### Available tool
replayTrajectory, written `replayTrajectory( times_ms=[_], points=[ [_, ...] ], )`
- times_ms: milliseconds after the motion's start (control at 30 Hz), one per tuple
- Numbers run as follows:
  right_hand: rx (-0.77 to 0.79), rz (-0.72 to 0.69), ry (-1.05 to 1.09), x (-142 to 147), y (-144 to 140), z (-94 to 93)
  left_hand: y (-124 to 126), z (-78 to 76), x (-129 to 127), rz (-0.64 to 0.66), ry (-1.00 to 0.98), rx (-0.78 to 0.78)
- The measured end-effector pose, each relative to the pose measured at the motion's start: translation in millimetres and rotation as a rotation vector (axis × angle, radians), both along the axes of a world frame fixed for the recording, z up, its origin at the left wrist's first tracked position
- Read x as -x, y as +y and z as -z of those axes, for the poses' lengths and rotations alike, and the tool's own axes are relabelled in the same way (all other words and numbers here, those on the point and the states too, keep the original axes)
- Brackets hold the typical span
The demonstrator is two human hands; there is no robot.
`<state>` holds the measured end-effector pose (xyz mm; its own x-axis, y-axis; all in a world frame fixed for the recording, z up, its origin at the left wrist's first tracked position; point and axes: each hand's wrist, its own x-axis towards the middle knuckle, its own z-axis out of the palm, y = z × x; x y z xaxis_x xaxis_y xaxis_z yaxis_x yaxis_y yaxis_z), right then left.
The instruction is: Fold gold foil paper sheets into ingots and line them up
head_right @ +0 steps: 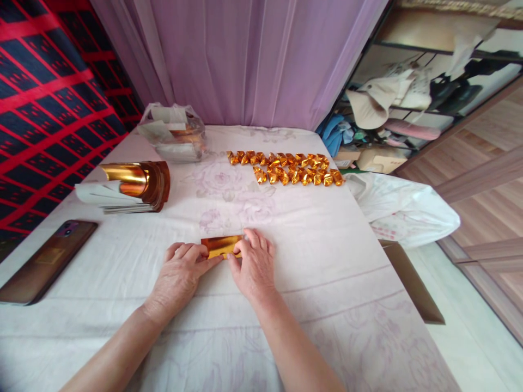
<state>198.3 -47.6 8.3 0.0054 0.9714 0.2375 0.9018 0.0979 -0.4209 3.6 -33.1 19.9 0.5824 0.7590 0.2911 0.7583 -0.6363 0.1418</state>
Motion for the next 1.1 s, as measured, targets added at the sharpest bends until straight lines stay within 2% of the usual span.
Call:
replayTrajectory(
  times_ms=[467, 600, 700, 833, 1100],
  points=[
    [-0.036, 0.102, 0.046, -28, -4, 13.9, 2, 0.3, 0, 0.010, 0.024, 0.011],
    [-0.165, 0.077, 0.108, -33, -6, 10.6, 2, 2.2, 0, 0.019, 0.013, 0.010],
    [-0.227, -0.019, 0.084, -27, -12, 1.4, 2, 3.2, 0, 0.029, 0.016, -0.010],
    [-0.139, -0.195, -0.064, -10, -22, -4.9, 2, -1.1, -1, 0.047, 0.040, -0.017],
    [0.012, -0.178, -0.185, -2, -33, 0.1, -12, -9.0, -7, 0.036, 0.148, -0.096]
  ],
)
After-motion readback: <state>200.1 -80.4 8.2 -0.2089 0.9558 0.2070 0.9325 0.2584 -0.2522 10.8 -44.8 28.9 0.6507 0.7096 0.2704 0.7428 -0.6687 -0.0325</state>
